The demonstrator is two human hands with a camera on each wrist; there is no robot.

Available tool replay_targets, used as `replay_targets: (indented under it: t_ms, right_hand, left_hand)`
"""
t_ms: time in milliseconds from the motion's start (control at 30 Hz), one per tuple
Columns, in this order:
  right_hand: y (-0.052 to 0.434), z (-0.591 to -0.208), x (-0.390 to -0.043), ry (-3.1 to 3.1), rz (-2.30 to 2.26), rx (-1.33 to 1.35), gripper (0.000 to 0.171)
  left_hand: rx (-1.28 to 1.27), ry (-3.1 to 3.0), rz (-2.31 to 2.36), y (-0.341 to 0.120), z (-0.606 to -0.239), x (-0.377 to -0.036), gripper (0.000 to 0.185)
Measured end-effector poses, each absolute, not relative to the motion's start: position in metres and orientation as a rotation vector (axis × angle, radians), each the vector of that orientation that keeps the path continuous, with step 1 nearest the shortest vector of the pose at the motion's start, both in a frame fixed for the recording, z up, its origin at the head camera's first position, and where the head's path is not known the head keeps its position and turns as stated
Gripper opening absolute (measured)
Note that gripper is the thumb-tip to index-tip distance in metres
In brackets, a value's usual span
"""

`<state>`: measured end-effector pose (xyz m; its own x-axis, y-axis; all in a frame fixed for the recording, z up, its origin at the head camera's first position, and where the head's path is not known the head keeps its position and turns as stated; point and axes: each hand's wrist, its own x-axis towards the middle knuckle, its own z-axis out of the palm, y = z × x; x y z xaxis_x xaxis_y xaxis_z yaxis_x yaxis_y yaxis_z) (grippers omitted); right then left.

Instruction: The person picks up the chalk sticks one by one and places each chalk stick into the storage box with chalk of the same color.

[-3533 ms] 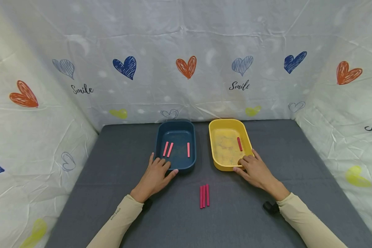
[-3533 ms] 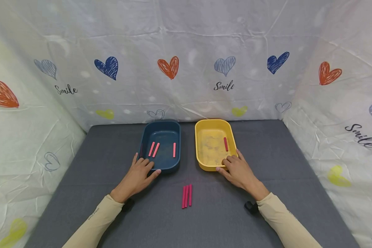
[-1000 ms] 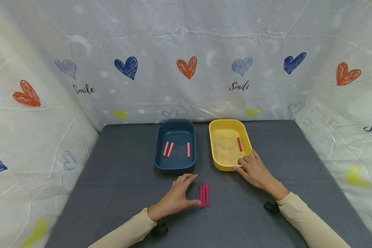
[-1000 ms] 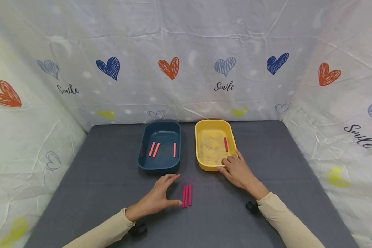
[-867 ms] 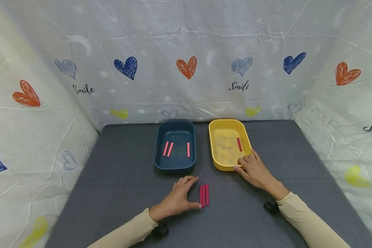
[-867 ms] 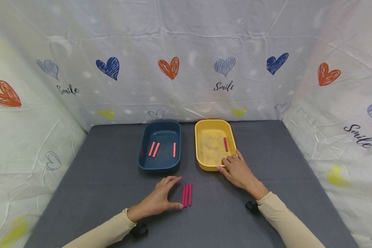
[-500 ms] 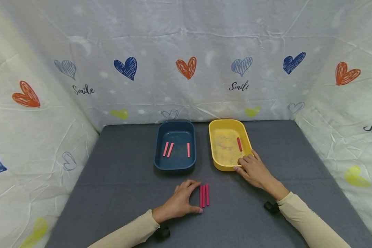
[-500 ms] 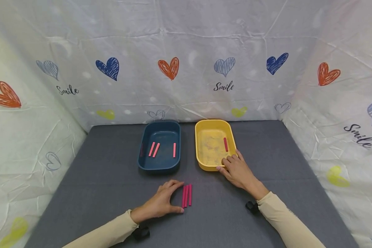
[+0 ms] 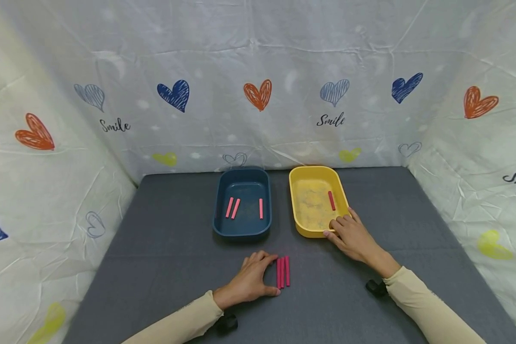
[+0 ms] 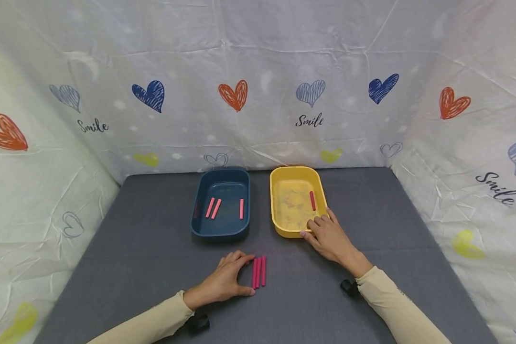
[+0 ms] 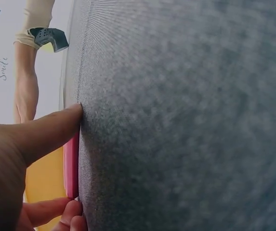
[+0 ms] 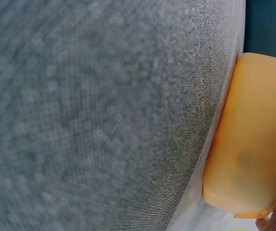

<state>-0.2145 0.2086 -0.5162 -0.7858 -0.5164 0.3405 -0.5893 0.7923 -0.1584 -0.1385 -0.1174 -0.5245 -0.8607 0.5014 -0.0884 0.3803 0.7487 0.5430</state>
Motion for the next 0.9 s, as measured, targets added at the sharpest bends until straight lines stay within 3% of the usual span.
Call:
replay_targets:
  t_ms: [900]
  right_hand:
    - [0.209,-0.518,-0.214,-2.687,0.392,0.859,0.021]
  left_hand:
    - [0.628,2.673,1.015,-0.120,-0.491,-0.142,0.081]
